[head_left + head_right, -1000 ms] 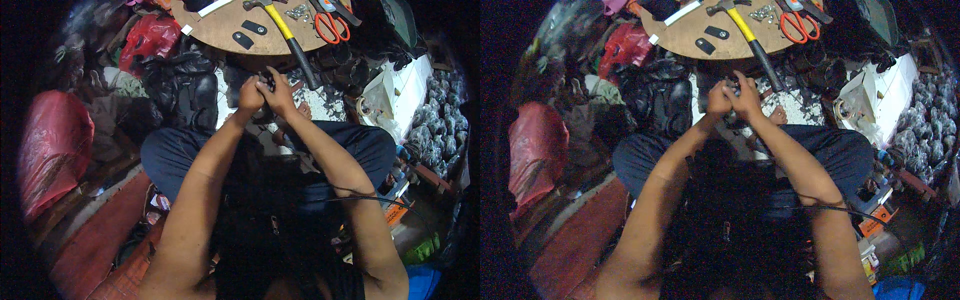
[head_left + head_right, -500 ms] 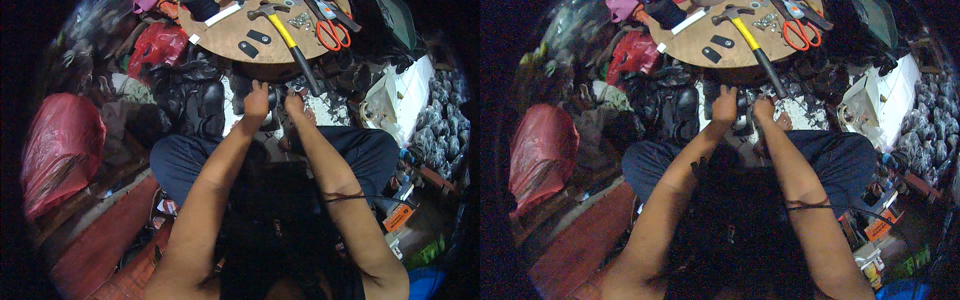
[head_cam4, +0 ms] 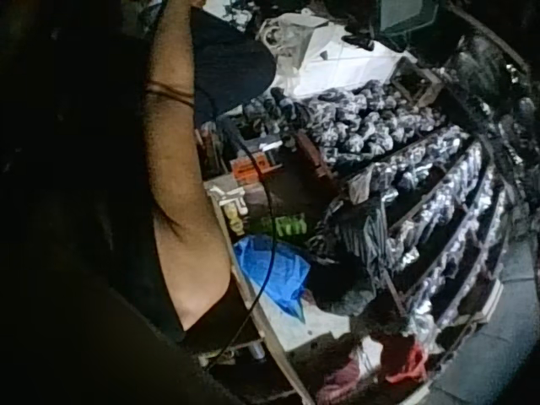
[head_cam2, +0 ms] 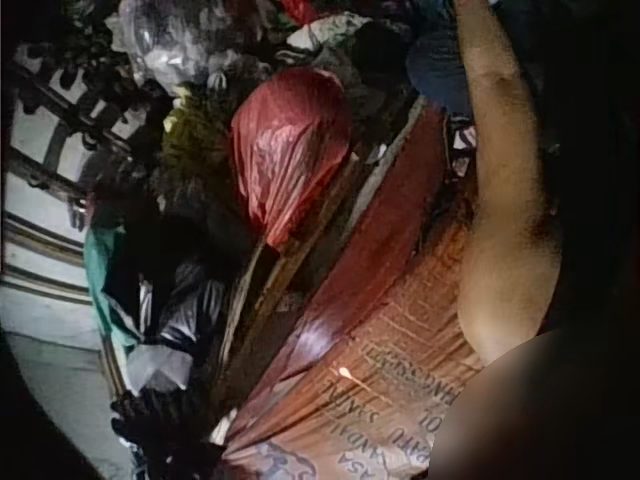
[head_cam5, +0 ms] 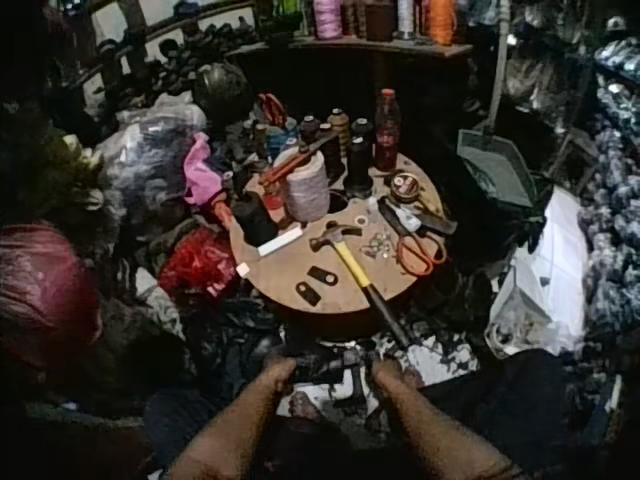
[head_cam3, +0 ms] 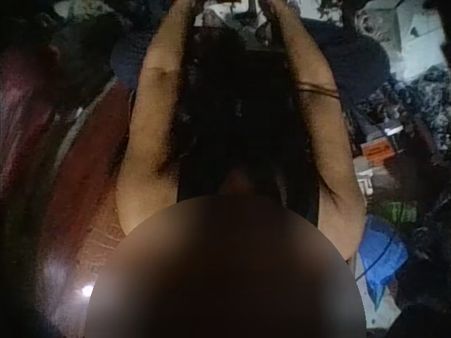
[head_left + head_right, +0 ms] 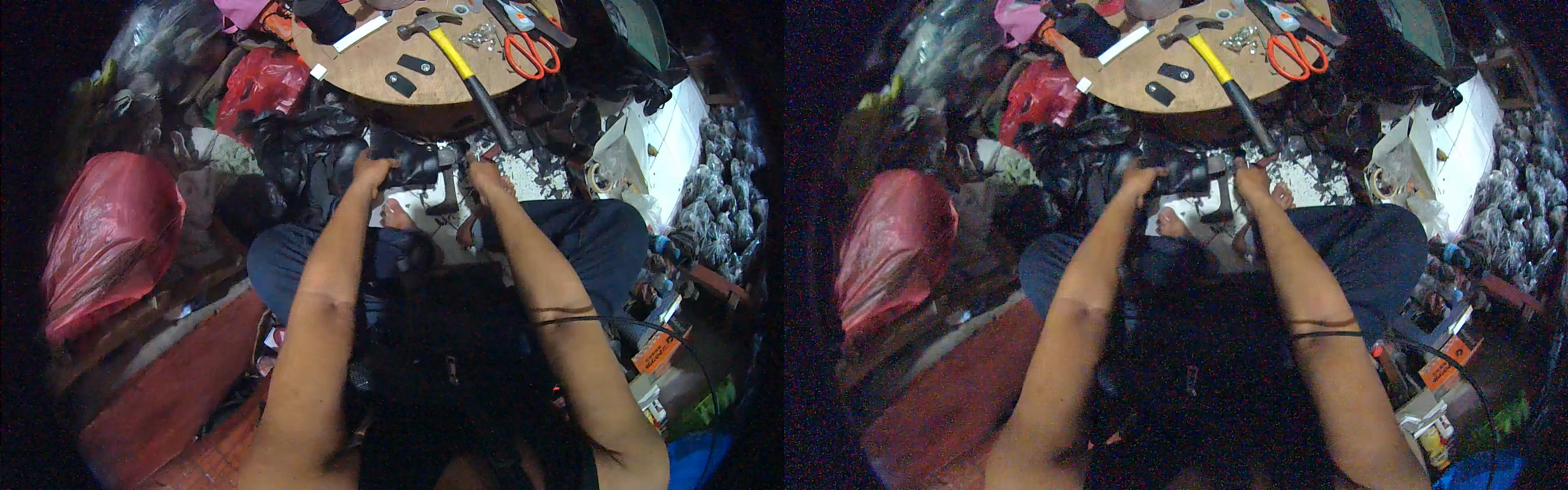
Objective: The person repairs a black leather shoe by installing a metal eyelet. They use a hammer to tap the eyelet into place, then use pliers to crimp and secure it. The person repeatedly inspects the eyelet and adjusts the shoe during the process.
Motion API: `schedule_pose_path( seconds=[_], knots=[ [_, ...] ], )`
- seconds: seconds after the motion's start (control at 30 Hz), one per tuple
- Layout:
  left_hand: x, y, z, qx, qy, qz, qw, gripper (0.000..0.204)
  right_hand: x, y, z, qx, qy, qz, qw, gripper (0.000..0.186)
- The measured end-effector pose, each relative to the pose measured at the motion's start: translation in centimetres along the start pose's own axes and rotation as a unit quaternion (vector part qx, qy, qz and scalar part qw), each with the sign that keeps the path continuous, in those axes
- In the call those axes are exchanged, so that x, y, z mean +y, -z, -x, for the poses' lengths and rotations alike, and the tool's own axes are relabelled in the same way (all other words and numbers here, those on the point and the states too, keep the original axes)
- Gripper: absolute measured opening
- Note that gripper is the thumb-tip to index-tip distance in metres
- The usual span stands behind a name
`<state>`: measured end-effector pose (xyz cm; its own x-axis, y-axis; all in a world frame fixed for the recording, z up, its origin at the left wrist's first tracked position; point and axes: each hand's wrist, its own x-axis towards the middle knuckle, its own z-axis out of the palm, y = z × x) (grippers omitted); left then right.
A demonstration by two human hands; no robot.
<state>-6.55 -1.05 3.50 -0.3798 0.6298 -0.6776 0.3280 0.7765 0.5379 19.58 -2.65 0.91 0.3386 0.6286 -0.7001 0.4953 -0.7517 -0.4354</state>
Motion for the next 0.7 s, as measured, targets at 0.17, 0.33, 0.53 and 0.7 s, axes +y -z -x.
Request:
schedule_pose_path(
  seconds=[0.17,0.33,0.53,0.7],
  knots=[
    [3.3,8.7,2.7,-0.111,0.092,-0.050,0.988,0.097,0.7,-2.3,-2.6,-0.079,0.178,0.156,0.968,0.045],
    [3.1,16.4,7.6,-0.108,-0.047,-0.149,0.982,0.094,-1.8,-2.1,0.5,-0.168,0.426,0.539,0.706,0.027],
    [3.2,20.4,20.0,-0.064,-0.176,0.037,0.982,0.094,-4.9,6.1,15.7,-0.202,0.378,-0.051,0.902,0.031],
    [4.3,19.9,29.4,0.000,-0.276,0.083,0.958,0.091,-5.0,10.7,26.5,-0.183,0.368,-0.264,0.873,0.030]
  ],
)
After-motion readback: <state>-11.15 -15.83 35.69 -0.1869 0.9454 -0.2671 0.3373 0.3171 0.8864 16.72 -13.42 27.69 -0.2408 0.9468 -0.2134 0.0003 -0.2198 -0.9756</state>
